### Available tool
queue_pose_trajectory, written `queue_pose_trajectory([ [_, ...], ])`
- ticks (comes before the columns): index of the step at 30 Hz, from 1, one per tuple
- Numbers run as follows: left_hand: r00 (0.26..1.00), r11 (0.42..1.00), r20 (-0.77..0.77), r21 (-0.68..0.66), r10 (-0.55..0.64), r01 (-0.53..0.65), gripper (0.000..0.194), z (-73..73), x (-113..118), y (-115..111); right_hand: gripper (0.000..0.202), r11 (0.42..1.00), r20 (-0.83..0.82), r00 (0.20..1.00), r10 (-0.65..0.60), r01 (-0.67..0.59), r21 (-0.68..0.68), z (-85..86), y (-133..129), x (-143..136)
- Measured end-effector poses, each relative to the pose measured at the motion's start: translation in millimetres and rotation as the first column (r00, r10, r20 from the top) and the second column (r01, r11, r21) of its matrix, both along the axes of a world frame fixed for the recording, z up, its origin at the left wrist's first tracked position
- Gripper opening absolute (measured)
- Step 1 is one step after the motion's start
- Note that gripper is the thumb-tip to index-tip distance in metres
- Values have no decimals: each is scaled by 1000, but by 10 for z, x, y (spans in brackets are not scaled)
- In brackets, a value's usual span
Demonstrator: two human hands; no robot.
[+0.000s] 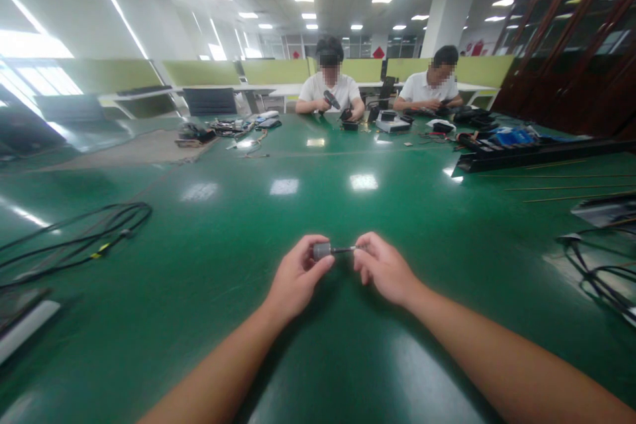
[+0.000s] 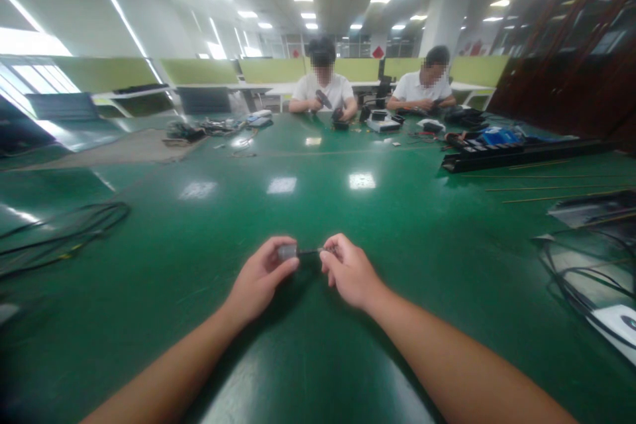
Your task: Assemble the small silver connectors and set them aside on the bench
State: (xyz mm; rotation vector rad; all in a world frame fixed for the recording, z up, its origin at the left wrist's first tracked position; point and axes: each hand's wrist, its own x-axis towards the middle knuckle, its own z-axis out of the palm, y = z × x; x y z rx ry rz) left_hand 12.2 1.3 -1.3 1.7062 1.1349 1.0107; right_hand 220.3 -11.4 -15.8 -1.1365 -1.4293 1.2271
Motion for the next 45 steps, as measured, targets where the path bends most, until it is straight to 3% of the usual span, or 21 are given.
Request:
queue_pose_trajectory([
  [19, 997, 999, 72, -41, -13, 16, 34, -8, -6, 15, 9, 1000, 1, 1000, -1, 1, -6, -14, 2, 9],
  [25, 983, 995, 178, -96, 36, -19, 34, 4, 7, 46, 8, 1000, -3, 1000, 2, -2, -4, -16, 0, 2],
  [30, 941, 985, 309, -141, 136, -96, 35, 5, 12, 92, 9, 1000, -2, 1000, 8, -8, -1, -22, 8, -8],
  [36, 845, 959, 491, -271, 210, -81, 34, 58, -14, 119, 9, 1000, -21, 1000, 22, -22, -13, -24, 3, -11],
  [45, 767, 930, 576, -361, 283, -72, 32, 121, -58, 133, 9, 999, -20, 999, 39, -39, -8, -32, 14, -30],
])
